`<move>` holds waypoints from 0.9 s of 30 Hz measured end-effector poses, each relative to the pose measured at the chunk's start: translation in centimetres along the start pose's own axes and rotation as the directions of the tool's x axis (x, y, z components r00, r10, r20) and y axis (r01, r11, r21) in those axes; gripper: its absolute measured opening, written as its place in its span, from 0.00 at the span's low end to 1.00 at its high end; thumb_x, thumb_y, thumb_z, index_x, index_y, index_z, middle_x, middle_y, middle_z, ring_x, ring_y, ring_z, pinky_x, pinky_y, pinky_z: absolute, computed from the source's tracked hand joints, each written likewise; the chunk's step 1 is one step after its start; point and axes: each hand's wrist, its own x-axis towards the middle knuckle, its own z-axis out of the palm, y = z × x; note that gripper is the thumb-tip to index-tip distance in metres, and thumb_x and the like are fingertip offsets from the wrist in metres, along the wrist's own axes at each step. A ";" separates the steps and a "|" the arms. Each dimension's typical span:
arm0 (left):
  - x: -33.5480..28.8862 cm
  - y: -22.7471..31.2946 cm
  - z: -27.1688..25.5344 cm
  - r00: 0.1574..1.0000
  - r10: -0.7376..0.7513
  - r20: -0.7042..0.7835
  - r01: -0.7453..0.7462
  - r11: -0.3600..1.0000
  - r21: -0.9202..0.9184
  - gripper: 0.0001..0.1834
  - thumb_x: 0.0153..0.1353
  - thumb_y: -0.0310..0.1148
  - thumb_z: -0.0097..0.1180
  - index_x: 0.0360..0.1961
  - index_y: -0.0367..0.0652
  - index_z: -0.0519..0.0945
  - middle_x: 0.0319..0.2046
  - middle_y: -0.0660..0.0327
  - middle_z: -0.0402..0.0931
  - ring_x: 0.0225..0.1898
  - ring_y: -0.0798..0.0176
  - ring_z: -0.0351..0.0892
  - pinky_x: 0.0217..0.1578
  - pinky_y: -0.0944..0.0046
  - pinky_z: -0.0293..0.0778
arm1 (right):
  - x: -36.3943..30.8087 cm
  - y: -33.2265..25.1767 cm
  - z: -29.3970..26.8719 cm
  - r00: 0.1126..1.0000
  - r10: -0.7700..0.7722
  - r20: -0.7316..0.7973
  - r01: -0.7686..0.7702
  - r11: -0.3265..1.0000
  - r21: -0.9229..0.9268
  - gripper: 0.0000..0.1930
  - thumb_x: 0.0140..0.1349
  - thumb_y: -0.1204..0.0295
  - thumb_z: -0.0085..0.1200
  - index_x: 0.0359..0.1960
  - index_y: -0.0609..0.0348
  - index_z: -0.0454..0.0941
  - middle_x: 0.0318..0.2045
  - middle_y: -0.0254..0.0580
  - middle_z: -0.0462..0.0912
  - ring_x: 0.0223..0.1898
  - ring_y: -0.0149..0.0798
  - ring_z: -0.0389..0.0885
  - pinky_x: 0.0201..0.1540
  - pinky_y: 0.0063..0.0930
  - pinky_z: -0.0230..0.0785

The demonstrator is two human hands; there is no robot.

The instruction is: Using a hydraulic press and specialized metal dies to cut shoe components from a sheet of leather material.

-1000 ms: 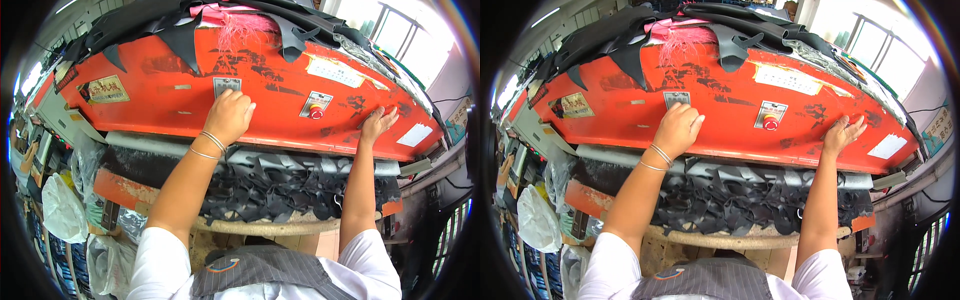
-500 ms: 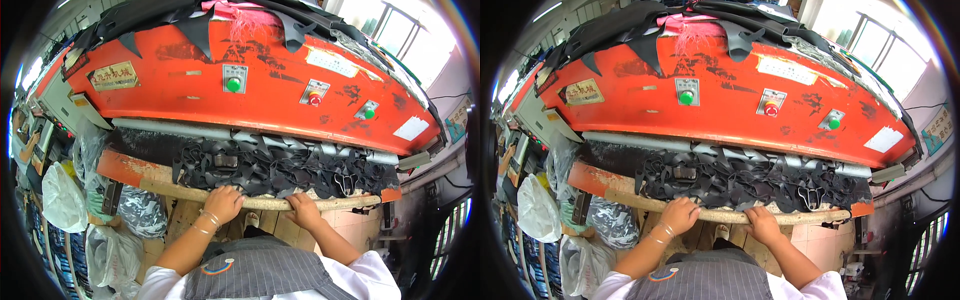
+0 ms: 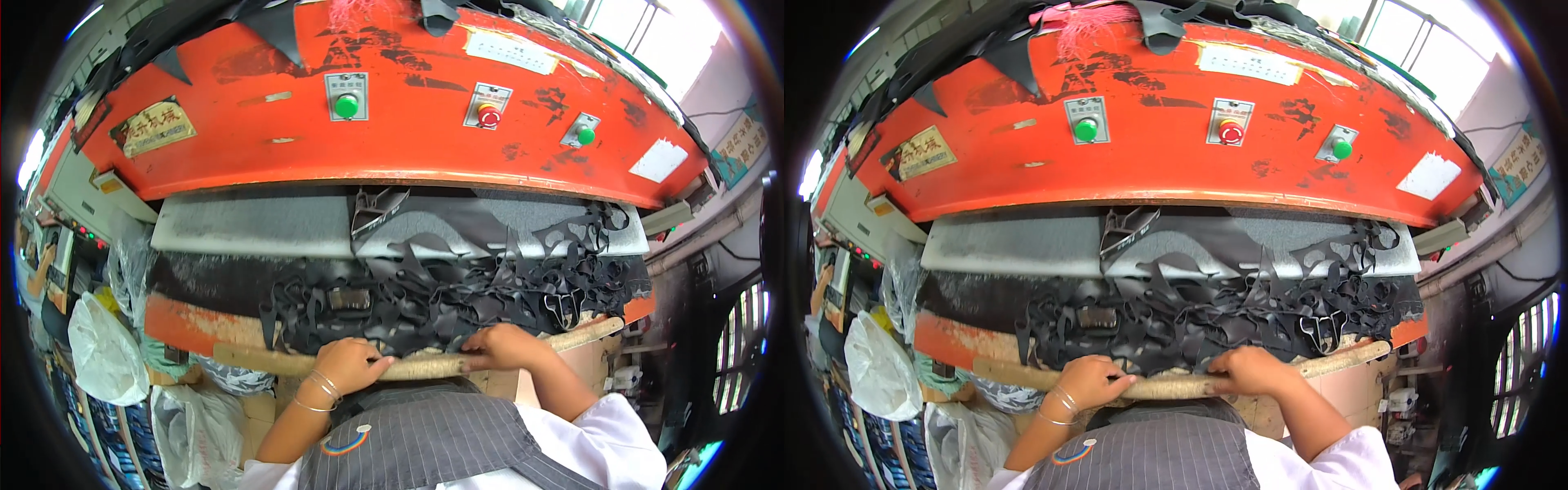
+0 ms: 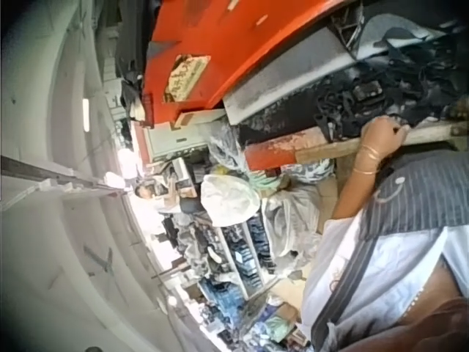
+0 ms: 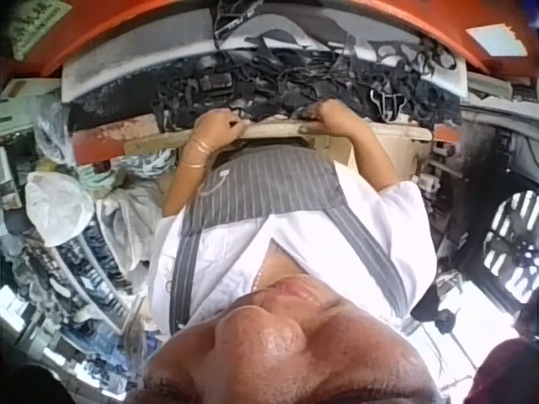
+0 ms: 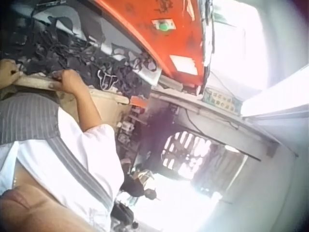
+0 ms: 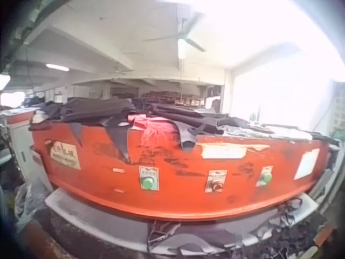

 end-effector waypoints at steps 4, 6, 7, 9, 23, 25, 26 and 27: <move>5.7 -0.7 -3.1 0.965 0.069 -0.252 -0.076 0.997 -0.016 0.10 0.55 0.39 0.61 0.25 0.43 0.83 0.28 0.59 0.80 0.35 0.52 0.79 0.40 0.52 0.73 | 7.8 -0.3 -6.9 0.892 -0.234 -0.386 0.197 0.971 -0.134 0.17 0.58 0.62 0.60 0.45 0.59 0.80 0.34 0.49 0.82 0.37 0.54 0.81 0.39 0.42 0.74; 9.8 -2.8 -2.8 0.907 0.199 -0.371 -0.192 0.980 0.057 0.09 0.53 0.36 0.62 0.30 0.41 0.83 0.33 0.57 0.81 0.37 0.51 0.78 0.43 0.53 0.73 | 14.9 0.8 -10.0 0.761 -0.396 -0.513 0.236 0.906 -0.350 0.16 0.58 0.69 0.57 0.48 0.57 0.77 0.33 0.47 0.79 0.36 0.54 0.78 0.38 0.46 0.72; 10.9 -4.0 -2.3 0.877 0.224 -0.425 -0.198 0.975 0.105 0.11 0.53 0.35 0.63 0.34 0.40 0.83 0.36 0.56 0.81 0.38 0.50 0.78 0.45 0.54 0.73 | 19.1 1.2 -10.8 0.738 -0.463 -0.490 0.247 0.862 -0.443 0.14 0.55 0.71 0.55 0.45 0.54 0.78 0.38 0.42 0.80 0.40 0.49 0.79 0.44 0.43 0.73; 11.7 -5.4 -0.9 0.902 0.206 -0.379 -0.177 0.978 0.112 0.15 0.52 0.35 0.62 0.39 0.37 0.82 0.44 0.53 0.80 0.42 0.48 0.76 0.49 0.55 0.73 | 25.8 1.3 -12.6 0.539 -0.704 -0.462 0.382 0.693 -0.611 0.13 0.54 0.71 0.53 0.42 0.55 0.78 0.38 0.40 0.80 0.42 0.46 0.80 0.46 0.40 0.72; 12.0 -4.8 0.9 0.950 0.141 -0.280 -0.104 0.984 0.146 0.23 0.50 0.35 0.62 0.49 0.38 0.80 0.54 0.55 0.77 0.49 0.51 0.75 0.54 0.57 0.72 | 30.0 1.8 -17.2 0.284 -0.922 -0.263 0.594 0.385 -0.706 0.10 0.49 0.71 0.55 0.35 0.56 0.80 0.33 0.38 0.80 0.39 0.44 0.80 0.41 0.36 0.75; 11.9 -5.2 0.8 0.953 0.125 -0.275 -0.090 0.987 0.135 0.24 0.50 0.36 0.62 0.50 0.38 0.79 0.55 0.57 0.76 0.51 0.51 0.74 0.54 0.56 0.72 | 26.0 0.1 -19.0 0.340 -0.888 -0.310 0.549 0.455 -0.701 0.13 0.49 0.72 0.56 0.38 0.56 0.80 0.34 0.38 0.81 0.39 0.44 0.81 0.40 0.36 0.75; 11.9 -5.1 1.0 0.955 0.127 -0.268 -0.087 0.984 0.155 0.25 0.50 0.37 0.62 0.50 0.39 0.79 0.56 0.57 0.75 0.51 0.51 0.73 0.55 0.56 0.71 | 23.8 -0.4 -20.0 0.392 -0.846 -0.361 0.494 0.525 -0.693 0.16 0.48 0.72 0.57 0.41 0.57 0.80 0.35 0.39 0.82 0.39 0.44 0.81 0.39 0.36 0.76; 12.1 -4.9 1.2 0.957 0.131 -0.260 -0.087 0.981 0.174 0.25 0.51 0.37 0.62 0.51 0.39 0.79 0.56 0.57 0.75 0.52 0.51 0.73 0.55 0.56 0.71 | 21.5 -0.6 -21.0 0.402 -0.842 -0.360 0.484 0.529 -0.697 0.16 0.48 0.72 0.57 0.41 0.57 0.80 0.35 0.39 0.82 0.39 0.44 0.81 0.39 0.36 0.76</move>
